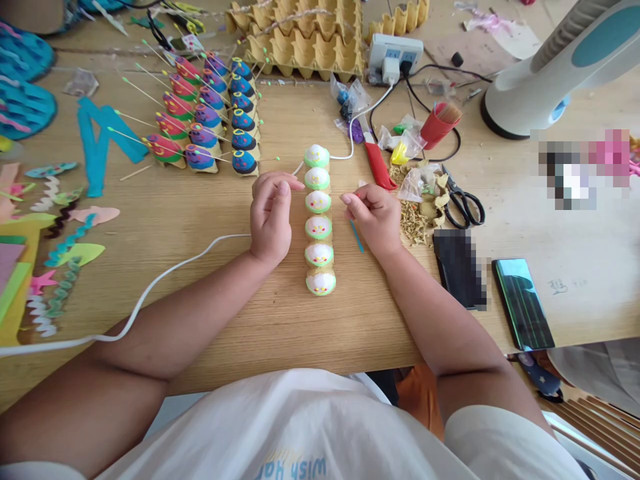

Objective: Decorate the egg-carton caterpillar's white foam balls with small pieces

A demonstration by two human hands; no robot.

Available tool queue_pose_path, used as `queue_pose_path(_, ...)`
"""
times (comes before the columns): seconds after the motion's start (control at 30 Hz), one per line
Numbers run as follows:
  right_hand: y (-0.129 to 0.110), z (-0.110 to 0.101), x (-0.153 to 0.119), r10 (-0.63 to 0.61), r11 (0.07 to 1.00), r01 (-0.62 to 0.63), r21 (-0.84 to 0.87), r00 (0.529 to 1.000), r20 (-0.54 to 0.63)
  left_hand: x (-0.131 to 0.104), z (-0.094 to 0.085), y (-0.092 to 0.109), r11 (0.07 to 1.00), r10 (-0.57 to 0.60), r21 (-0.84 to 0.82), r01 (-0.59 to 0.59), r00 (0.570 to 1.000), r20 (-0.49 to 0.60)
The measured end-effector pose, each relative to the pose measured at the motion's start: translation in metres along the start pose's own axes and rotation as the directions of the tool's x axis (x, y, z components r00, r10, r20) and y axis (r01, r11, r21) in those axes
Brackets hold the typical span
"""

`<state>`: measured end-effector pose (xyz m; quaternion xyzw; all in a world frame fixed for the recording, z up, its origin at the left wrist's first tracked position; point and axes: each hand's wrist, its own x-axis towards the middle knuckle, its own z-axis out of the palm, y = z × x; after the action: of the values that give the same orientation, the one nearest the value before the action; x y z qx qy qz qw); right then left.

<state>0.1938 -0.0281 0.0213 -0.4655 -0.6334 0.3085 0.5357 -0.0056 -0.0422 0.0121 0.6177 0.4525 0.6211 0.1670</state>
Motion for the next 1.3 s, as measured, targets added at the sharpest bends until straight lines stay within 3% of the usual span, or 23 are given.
queue_pose_path(0.47,-0.004,0.0,0.0,0.018,1.0,-0.018,-0.009,1.0,0.007,0.001,-0.001,0.003,0.999,-0.032,0.038,0.032,0.999,0.002)
queue_pose_path(0.67,0.011,0.001,0.005,-0.062,0.996,0.062,0.071,0.998,0.0,0.0,0.0,0.0,0.999,-0.008,0.037,0.009,1.0,-0.023)
queue_pose_path(0.93,0.006,-0.001,0.005,0.029,0.998,-0.03,0.056,0.999,0.027,0.0,0.002,-0.007,0.994,-0.071,0.086,0.068,0.997,0.036)
queue_pose_path(1.07,0.001,-0.002,0.003,0.038,0.998,-0.04,0.042,0.998,0.05,0.0,0.003,-0.008,0.999,-0.033,0.029,0.033,0.999,-0.006)
queue_pose_path(1.17,0.005,0.0,0.004,0.027,0.995,-0.031,0.098,0.999,0.041,0.0,0.003,-0.008,0.995,-0.065,0.084,0.061,0.997,0.047)
queue_pose_path(1.3,0.011,0.003,0.006,0.045,0.99,-0.052,0.13,0.997,0.059,0.0,0.003,-0.008,0.998,-0.036,0.055,0.036,0.999,0.014)
